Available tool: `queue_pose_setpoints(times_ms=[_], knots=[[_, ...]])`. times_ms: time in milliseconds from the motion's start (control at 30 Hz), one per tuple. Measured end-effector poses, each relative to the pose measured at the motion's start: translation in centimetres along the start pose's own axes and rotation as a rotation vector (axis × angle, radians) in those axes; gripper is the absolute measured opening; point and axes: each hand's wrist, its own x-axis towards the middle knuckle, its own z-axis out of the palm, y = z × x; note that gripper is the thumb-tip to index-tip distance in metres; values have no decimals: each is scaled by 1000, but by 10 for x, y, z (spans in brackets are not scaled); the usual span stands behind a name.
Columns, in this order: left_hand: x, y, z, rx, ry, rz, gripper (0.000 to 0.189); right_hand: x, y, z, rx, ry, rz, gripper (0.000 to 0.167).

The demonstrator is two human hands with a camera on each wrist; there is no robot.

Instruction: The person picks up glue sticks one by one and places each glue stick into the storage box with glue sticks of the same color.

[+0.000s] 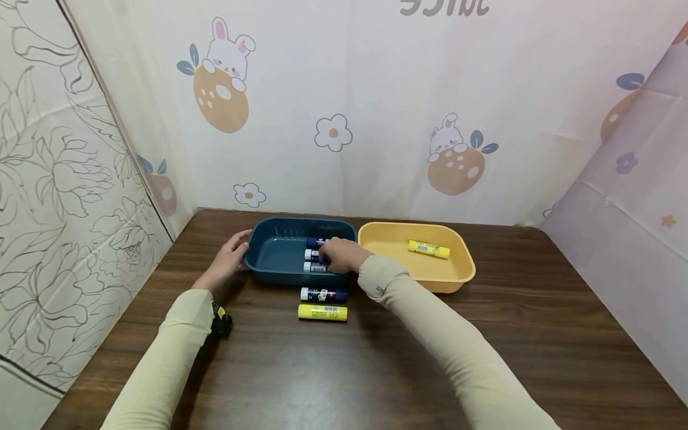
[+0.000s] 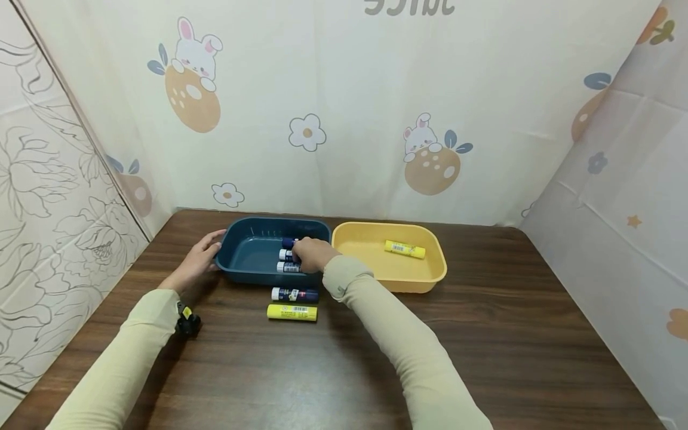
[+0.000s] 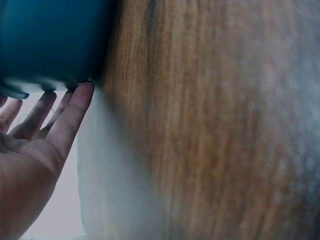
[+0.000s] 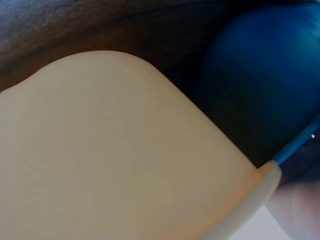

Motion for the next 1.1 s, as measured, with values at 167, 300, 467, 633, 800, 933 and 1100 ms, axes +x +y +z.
queue_pose_setpoints(times_ms=[167,300,467,633,800,933,1100], knots=[[0,2,0,1,6,1,49,3,0,1,10,-21,6,26],[0,2,0,-8,-1,9,49,5,-1,1,7,-21,14,26],[-1,2,0,-8,-3,2,50,6,-1,1,13,-22,7,27],[-1,1,0,-15,-4,1,50,2,1,-4,54,-5,10,30],[2,-1,0,-8,-4,5,50,-11,0,-17,94,48,-22,38],[2,-2,-2,-11,-4,5,50,-27,-3,-27,122,109,-89,39],[2,-2,-2,-12,-5,1,50,-51,-13,-24,181,149,-213,35]])
